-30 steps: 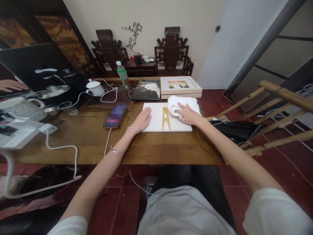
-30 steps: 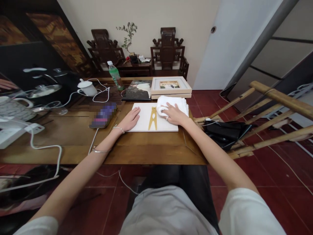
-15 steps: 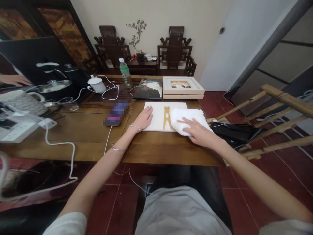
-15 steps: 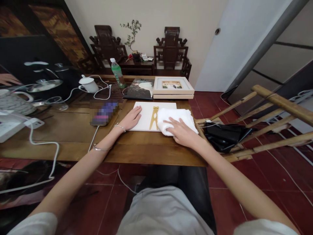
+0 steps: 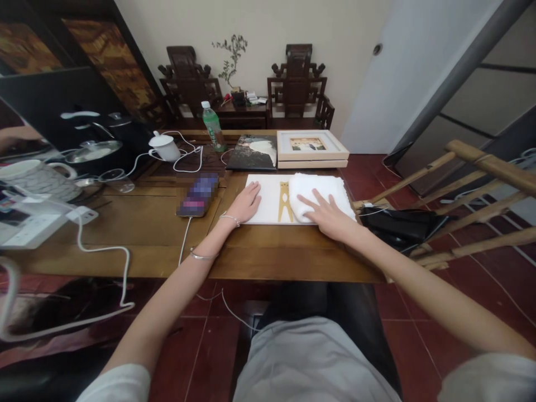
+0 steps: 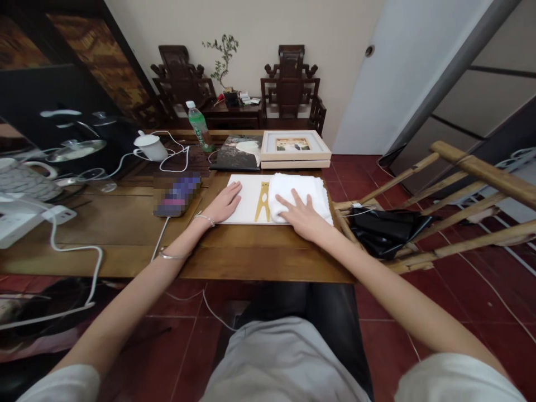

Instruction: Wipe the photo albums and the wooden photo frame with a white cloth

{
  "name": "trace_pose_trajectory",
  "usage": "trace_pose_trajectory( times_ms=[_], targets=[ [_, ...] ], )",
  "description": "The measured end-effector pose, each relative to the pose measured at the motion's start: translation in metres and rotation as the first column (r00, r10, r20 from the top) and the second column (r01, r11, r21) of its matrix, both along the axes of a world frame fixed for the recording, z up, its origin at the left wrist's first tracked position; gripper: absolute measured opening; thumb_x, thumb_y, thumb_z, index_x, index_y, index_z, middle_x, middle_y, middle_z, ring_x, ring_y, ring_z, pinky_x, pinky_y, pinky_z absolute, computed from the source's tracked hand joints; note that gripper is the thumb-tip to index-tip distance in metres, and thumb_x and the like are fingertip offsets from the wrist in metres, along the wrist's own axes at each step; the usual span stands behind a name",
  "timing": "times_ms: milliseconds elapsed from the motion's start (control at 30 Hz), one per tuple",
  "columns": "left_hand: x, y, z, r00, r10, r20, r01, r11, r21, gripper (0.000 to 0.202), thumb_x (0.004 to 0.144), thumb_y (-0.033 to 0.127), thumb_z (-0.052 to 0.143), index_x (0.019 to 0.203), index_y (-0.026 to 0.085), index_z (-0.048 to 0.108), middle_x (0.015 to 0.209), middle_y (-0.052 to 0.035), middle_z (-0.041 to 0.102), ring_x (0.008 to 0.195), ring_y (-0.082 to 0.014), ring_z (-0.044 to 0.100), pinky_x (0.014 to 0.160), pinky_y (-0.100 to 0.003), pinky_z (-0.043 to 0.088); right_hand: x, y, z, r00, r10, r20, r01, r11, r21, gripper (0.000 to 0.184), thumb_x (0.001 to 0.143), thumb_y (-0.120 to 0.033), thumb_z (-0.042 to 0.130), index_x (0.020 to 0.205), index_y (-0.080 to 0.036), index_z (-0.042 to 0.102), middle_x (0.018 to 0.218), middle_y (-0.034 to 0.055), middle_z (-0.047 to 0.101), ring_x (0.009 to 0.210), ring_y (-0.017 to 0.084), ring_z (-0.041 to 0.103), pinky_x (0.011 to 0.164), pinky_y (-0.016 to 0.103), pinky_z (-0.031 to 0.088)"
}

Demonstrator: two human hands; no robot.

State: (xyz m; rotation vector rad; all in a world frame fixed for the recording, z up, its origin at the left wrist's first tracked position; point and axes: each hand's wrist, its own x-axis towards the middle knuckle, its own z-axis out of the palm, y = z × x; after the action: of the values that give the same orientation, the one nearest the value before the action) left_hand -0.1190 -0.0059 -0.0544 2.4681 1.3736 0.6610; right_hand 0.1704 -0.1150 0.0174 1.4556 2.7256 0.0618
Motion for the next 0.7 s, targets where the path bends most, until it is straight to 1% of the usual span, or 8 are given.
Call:
trace_pose_trajectory(
  times_ms=[133,233,333,400,433,533,633,700],
  targets=[
    [0.001,0.0,-0.002,1.0,0.0,0.015,0.0,1.0,0.015,0.054,0.097,0.031,0.035,0.146,0.009,0.046,0.158,-0.016,0.041,0.15,-0.0282,0.031,0.125,-0.049,0.022,0.006,-0.045,0.0,0.998,0.053,-0.022,-0.054,0.998,-0.02,0.065,0.072,0.007,0.041,0.116,-0.03,0.072,0.165,-0.001,0.026,0.152,0.042,0.017,0.109,0.076,0.034],
    [0.0,0.001,-0.002,1.0,0.003,0.023,-0.004,1.0,0.014,0.054,0.097,0.032,0.036,0.145,0.009,0.047,0.157,-0.0162,0.041,0.15,-0.0285,0.031,0.125,-0.049,0.022,0.009,-0.043,0.004,0.997,0.082,-0.007,-0.082,0.997,-0.004,0.067,0.072,0.007,0.041,0.12,-0.03,0.07,0.163,0.0004,0.034,0.151,0.039,0.022,0.108,0.068,0.039],
    [0.0,0.001,-0.001,1.0,0.001,0.027,-0.001,1.0,0.008,0.054,0.097,0.033,0.037,0.145,0.009,0.047,0.157,-0.0162,0.041,0.15,-0.0289,0.031,0.125,-0.049,0.022,0.007,-0.012,0.016,0.999,0.032,0.014,-0.032,0.999,-0.006,0.058,0.075,0.003,0.043,0.12,-0.025,0.068,0.148,0.0117,0.053,0.141,0.036,0.043,0.103,0.054,0.046],
    [0.0,0.001,-0.001,1.0,-0.001,0.028,0.001,1.0,0.006,0.055,0.097,0.033,0.037,0.145,0.009,0.047,0.157,-0.0162,0.041,0.15,-0.029,0.031,0.125,-0.049,0.022,0.004,0.017,0.025,0.999,-0.025,0.044,0.026,0.999,-0.027,0.052,0.077,0.001,0.043,0.118,-0.02,0.067,0.132,0.0175,0.063,0.121,0.033,0.06,0.091,0.044,0.049],
    [0.0,0.001,-0.001,1.0,0.0,0.03,0.0,1.0,0.005,0.055,0.097,0.033,0.037,0.145,0.009,0.047,0.157,-0.0162,0.041,0.15,-0.029,0.031,0.125,-0.049,0.022,0.002,0.032,0.029,0.998,-0.042,0.054,0.043,0.999,-0.031,0.051,0.078,0.001,0.043,0.119,-0.019,0.066,0.126,0.0183,0.065,0.111,0.032,0.064,0.084,0.041,0.049],
    [-0.001,0.0,0.0,1.0,0.0,0.029,0.0,1.0,0.002,0.055,0.097,0.034,0.036,0.145,0.01,0.047,0.157,-0.016,0.041,0.15,-0.0284,0.03,0.125,-0.049,0.022,-0.001,0.07,0.037,0.997,-0.055,0.055,0.056,0.998,-0.02,0.051,0.078,0.001,0.041,0.119,-0.016,0.065,0.115,0.0181,0.067,0.1,0.03,0.064,0.074,0.036,0.044],
    [-0.001,-0.001,0.0,1.0,0.002,0.019,-0.002,1.0,-0.006,0.056,0.097,0.033,0.035,0.146,0.007,0.046,0.158,-0.0179,0.039,0.151,-0.0283,0.03,0.126,-0.047,0.021,0.0,0.096,0.038,0.997,-0.067,0.042,0.068,0.998,-0.016,0.049,0.078,0.001,0.041,0.118,-0.015,0.065,0.11,0.0167,0.069,0.1,0.029,0.062,0.075,0.035,0.041],
    [-0.001,-0.001,0.001,1.0,0.002,0.013,-0.002,1.0,-0.01,0.057,0.097,0.033,0.034,0.146,0.005,0.046,0.158,-0.0192,0.039,0.151,-0.0286,0.029,0.126,-0.046,0.02,0.002,0.103,0.036,0.998,-0.061,0.034,0.062,0.998,-0.012,0.049,0.078,0.0,0.041,0.118,-0.015,0.065,0.11,0.0155,0.069,0.1,0.028,0.061,0.077,0.035,0.041]
  ],
)
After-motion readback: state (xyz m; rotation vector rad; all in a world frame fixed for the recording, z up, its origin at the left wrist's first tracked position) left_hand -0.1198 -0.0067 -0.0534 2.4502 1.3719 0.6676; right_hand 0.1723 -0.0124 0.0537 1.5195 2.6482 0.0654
